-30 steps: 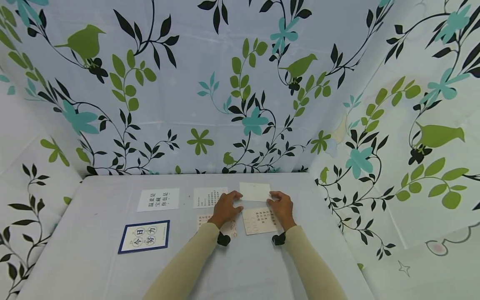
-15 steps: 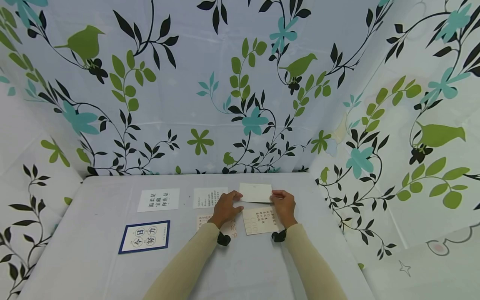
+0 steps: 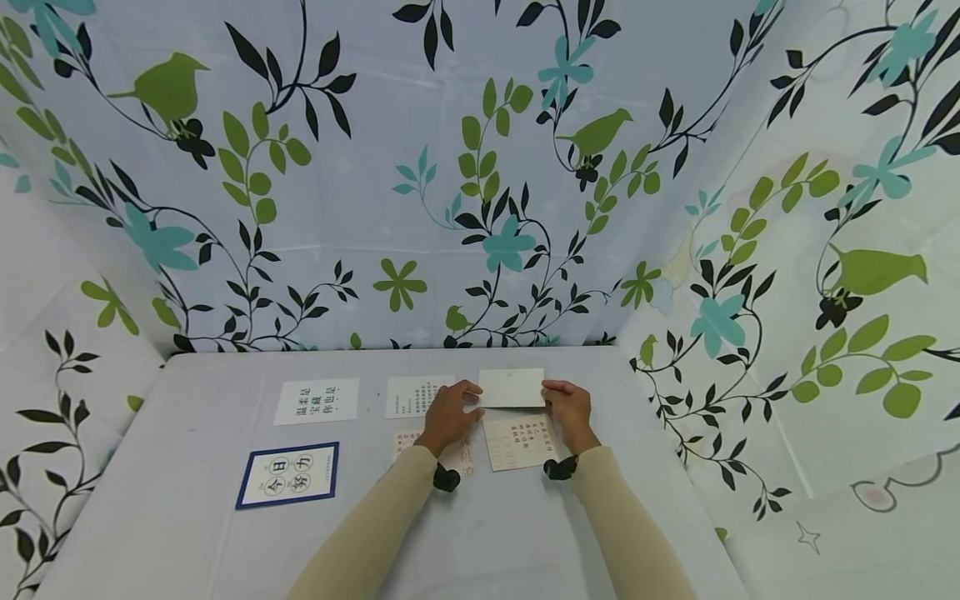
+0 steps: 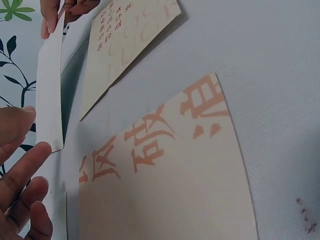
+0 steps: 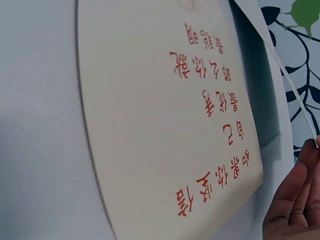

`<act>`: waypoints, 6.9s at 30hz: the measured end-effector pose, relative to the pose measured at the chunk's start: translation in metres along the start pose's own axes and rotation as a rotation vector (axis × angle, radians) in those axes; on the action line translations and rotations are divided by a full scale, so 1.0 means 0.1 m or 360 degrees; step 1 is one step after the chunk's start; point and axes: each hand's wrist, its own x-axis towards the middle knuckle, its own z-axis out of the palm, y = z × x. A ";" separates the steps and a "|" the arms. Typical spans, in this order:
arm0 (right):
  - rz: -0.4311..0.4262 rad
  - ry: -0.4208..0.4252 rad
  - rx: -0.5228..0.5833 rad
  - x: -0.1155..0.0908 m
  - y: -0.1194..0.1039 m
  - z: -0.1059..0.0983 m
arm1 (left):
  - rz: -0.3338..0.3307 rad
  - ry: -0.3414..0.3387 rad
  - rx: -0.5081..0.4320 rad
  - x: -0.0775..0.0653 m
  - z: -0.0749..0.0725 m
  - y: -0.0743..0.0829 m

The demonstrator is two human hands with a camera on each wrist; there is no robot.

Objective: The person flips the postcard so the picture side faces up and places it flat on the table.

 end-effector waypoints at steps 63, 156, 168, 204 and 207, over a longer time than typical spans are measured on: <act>-0.0110 -0.0407 0.0108 0.09 0.00 -0.39 | 0.0052 0.0285 -0.0137 0.03 -0.15 0.12; -0.0147 -0.0165 0.0026 0.01 0.00 -0.25 | 0.0031 0.0413 -0.0204 -0.01 -0.07 0.19; -0.0110 -0.0238 -0.0023 0.01 0.01 -0.23 | -0.0024 0.0266 -0.0192 -0.03 -0.12 0.18; -0.0150 -0.0179 -0.0076 -0.11 0.14 -0.14 | -0.0110 0.0290 -0.0164 -0.02 0.00 0.06; -0.0163 -0.0156 -0.0109 -0.14 0.14 -0.11 | -0.0121 0.0285 -0.0162 -0.04 0.01 0.07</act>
